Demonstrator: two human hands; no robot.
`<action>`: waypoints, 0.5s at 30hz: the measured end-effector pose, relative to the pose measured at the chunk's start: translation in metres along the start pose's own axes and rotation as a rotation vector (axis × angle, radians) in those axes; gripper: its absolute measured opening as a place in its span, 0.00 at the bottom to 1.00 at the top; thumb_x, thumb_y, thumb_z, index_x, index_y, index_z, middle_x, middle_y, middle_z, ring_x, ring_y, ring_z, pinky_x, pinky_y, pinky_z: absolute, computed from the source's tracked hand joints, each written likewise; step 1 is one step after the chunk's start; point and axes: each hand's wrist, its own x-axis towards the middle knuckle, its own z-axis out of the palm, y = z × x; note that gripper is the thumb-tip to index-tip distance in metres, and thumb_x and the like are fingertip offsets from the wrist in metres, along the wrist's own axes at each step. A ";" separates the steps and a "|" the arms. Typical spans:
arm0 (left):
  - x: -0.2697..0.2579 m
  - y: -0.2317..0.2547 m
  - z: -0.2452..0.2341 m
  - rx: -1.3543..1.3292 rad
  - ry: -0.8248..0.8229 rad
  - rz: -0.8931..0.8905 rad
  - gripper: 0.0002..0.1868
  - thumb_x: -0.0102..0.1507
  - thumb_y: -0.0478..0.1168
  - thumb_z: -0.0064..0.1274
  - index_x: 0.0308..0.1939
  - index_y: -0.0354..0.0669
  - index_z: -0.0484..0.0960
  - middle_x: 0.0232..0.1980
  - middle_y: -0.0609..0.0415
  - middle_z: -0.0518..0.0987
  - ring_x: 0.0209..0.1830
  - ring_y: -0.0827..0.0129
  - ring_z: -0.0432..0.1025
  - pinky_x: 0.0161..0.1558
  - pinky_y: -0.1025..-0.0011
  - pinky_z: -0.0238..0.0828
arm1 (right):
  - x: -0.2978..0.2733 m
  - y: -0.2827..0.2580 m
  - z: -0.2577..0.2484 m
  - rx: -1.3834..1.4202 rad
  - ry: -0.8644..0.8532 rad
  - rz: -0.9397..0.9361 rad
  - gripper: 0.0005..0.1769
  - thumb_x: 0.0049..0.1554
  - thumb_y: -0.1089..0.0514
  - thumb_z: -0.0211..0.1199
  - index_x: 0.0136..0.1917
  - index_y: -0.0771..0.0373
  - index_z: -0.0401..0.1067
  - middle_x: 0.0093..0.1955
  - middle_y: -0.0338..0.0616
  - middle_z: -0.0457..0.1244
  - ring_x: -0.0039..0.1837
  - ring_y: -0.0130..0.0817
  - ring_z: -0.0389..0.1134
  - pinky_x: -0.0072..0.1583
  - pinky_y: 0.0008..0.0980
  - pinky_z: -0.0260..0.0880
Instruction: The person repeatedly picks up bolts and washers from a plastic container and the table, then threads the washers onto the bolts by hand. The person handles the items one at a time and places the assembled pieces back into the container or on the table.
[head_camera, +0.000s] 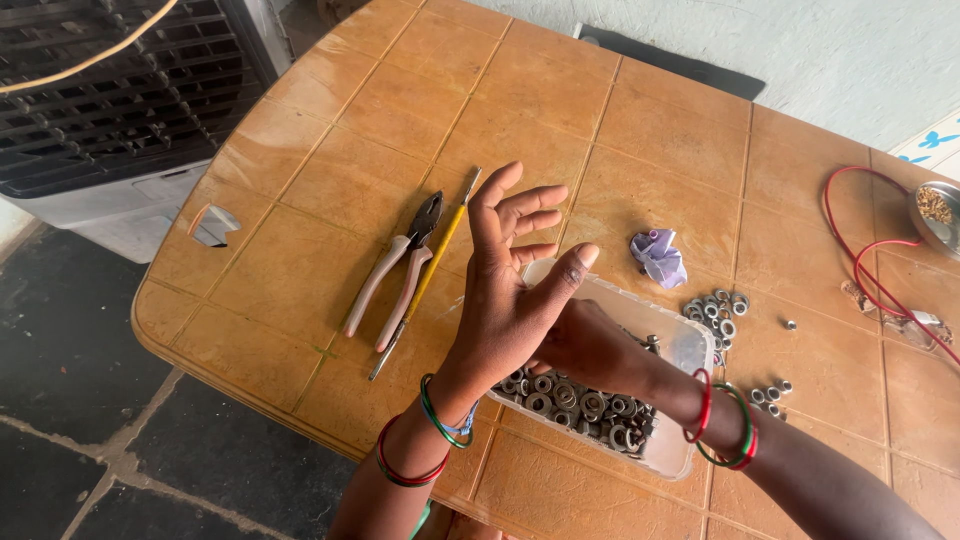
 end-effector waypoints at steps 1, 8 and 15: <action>0.000 0.000 0.000 0.002 -0.002 0.000 0.45 0.68 0.43 0.61 0.80 0.44 0.48 0.72 0.43 0.73 0.68 0.58 0.71 0.63 0.60 0.75 | -0.002 0.002 -0.001 0.033 0.010 -0.053 0.11 0.56 0.58 0.63 0.48 0.67 0.77 0.40 0.42 0.74 0.44 0.28 0.78 0.47 0.29 0.82; -0.001 0.001 0.000 0.019 -0.024 0.010 0.43 0.68 0.44 0.60 0.79 0.44 0.49 0.70 0.43 0.74 0.67 0.58 0.72 0.63 0.61 0.75 | -0.016 0.014 0.005 -0.218 0.079 -0.230 0.08 0.55 0.60 0.67 0.48 0.65 0.79 0.41 0.45 0.74 0.40 0.31 0.77 0.43 0.35 0.78; -0.001 0.001 0.002 0.032 -0.055 0.004 0.41 0.70 0.44 0.59 0.79 0.44 0.50 0.69 0.43 0.75 0.66 0.59 0.73 0.63 0.61 0.76 | -0.014 0.018 0.018 -0.326 0.134 -0.413 0.11 0.52 0.63 0.68 0.49 0.68 0.77 0.46 0.53 0.73 0.47 0.45 0.75 0.51 0.39 0.75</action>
